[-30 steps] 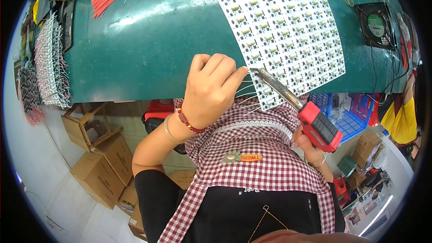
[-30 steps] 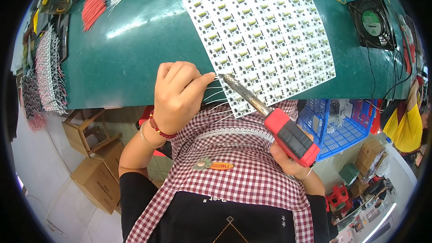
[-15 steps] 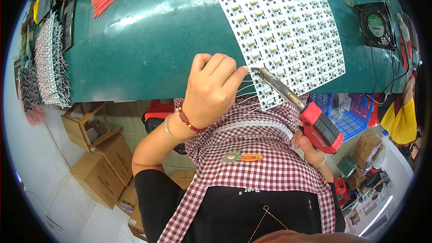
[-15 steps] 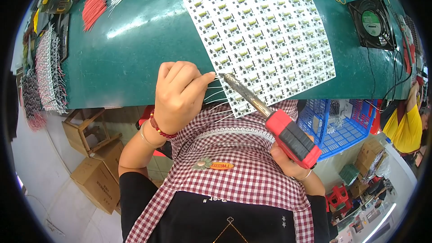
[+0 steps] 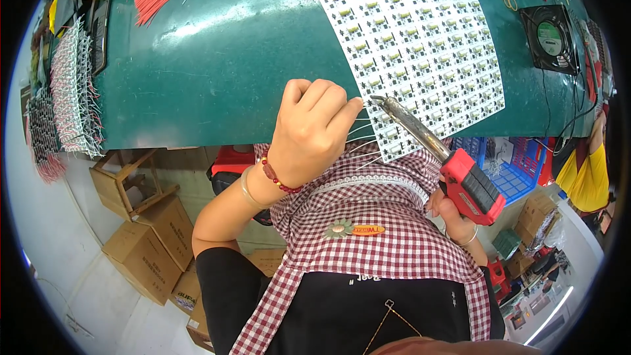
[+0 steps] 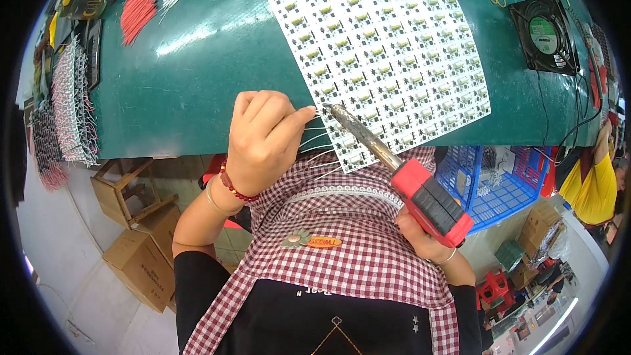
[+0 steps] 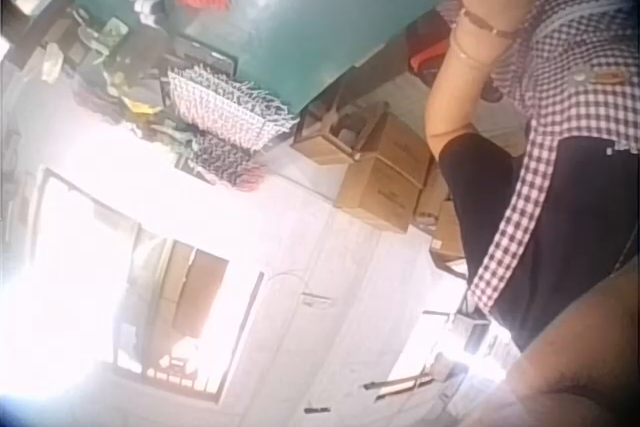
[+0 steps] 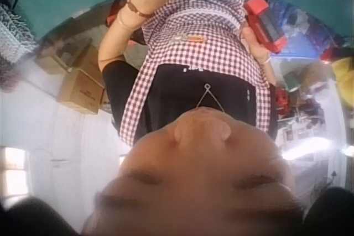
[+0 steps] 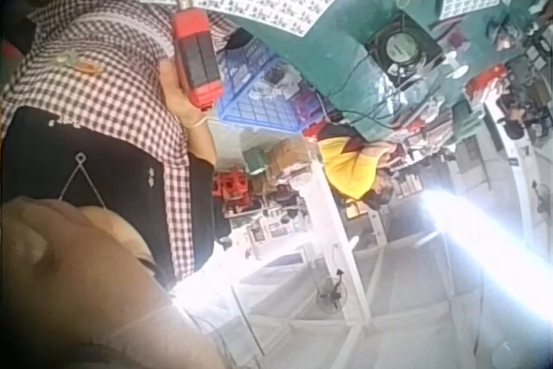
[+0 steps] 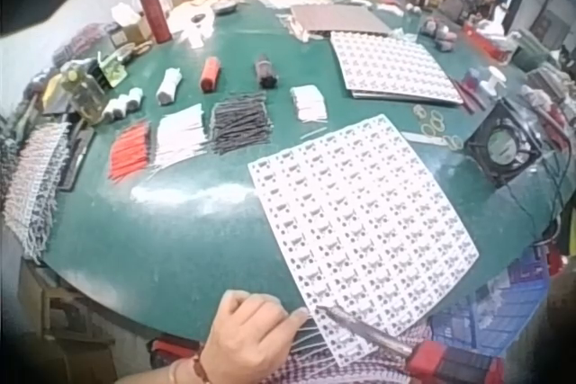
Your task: The person places a circuit board on the table, retrieves wires, and solders the wires to the board using a soldering iron.
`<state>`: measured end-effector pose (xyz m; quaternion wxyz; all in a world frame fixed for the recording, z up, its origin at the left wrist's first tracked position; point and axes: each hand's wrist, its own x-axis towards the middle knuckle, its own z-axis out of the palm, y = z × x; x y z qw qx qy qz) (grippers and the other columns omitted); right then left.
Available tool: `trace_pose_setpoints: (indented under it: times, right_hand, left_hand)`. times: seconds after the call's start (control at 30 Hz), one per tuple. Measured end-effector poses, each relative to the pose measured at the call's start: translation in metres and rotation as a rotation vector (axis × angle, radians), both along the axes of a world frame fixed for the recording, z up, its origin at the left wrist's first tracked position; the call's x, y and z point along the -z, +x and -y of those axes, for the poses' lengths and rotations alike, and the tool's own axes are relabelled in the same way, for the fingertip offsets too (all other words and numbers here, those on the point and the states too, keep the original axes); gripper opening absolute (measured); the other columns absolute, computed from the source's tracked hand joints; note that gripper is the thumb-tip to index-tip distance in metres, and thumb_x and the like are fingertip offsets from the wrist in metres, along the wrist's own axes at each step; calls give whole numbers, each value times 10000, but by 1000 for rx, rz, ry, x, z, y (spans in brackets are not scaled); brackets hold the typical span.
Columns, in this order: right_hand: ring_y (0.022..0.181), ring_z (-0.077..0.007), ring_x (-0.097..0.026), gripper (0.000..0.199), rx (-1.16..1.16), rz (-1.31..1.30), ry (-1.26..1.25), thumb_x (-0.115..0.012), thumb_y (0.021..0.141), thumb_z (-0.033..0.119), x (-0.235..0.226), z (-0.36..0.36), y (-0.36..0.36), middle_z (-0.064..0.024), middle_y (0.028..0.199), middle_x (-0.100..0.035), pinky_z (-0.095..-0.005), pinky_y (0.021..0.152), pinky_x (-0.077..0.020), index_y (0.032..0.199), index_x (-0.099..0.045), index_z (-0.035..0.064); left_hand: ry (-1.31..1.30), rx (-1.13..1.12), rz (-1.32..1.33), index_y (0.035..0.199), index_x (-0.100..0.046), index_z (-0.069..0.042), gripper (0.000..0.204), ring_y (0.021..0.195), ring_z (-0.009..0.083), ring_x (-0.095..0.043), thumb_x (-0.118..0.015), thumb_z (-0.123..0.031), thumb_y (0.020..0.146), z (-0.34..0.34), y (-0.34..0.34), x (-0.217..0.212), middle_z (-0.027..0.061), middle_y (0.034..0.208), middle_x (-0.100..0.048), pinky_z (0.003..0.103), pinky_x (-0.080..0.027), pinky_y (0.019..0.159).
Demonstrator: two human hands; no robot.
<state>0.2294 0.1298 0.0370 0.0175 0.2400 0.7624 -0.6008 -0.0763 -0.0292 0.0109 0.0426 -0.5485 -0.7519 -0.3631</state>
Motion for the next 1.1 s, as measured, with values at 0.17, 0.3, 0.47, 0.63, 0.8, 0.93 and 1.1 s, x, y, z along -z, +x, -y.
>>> trace_pose_setpoints:
  times: [0.17, 0.3, 0.47, 0.63, 0.8, 0.93, 1.1]
  right_hand:
    - [621, -156, -517, 534, 77, -16, -170, -622, 973, 215, -10, 3, -17, -60, 734, -536, -350, 653, -487, 1401, -426, -37]
    - [618, -155, -516, 530, 118, -24, -162, -629, 968, 223, -16, 5, -27, -63, 717, -529, -345, 646, -484, 1382, -434, -44]
    - [616, -156, -515, 516, 173, -36, -221, -631, 964, 216, -15, 4, -30, -64, 703, -522, -344, 643, -482, 1371, -441, -41]
    - [620, -149, -515, 493, 99, -48, -117, -622, 966, 188, -3, 1, -23, -61, 707, -526, -343, 646, -483, 1367, -440, -33]
    - [706, -167, -618, 240, 228, 20, -86, -712, 857, 86, -4, 4, -28, -51, 824, -656, -313, 654, -496, 1081, -662, 15]
    - [680, -196, -634, 210, 192, 39, 4, -744, 829, 123, -2, 3, -27, -61, 804, -666, -315, 636, -502, 1009, -687, 31]
    - [671, -222, -645, 202, 120, 5, 41, -753, 805, 103, 5, -1, -24, -74, 804, -674, -320, 632, -508, 982, -689, 30]
  left_hand:
    - [-28, -7, -13, 879, -698, -44, 221, 740, 196, -570, -738, 35, 677, 0, 1, -3, 17, 758, -528, 344, -402, 698]
    - [-42, -24, -81, 874, -693, -53, 231, 757, 194, -585, -745, 27, 663, 1, 1, -3, 11, 771, -540, 346, -405, 696]
    - [57, -101, -37, 907, -696, -69, 287, 743, 197, -571, -758, 34, 647, 3, -1, -6, 10, 771, -533, 339, -395, 641]
    - [15, -99, -27, 920, -696, -64, 282, 714, 195, -540, -756, 39, 665, 0, -2, 4, 16, 753, -504, 337, -372, 623]
    - [-11, -96, -46, 928, -697, -58, 282, 696, 193, -522, -742, 45, 669, -2, -2, 3, 17, 740, -478, 335, -364, 618]
    - [-2, -86, -54, 932, -696, -55, 295, 690, 189, -516, -728, 49, 658, -2, -1, 4, 17, 734, -467, 335, -365, 619]
    - [2, -87, -67, 929, -696, -42, 279, 681, 187, -514, -718, 45, 665, -4, 0, 4, 17, 731, -460, 336, -365, 619]
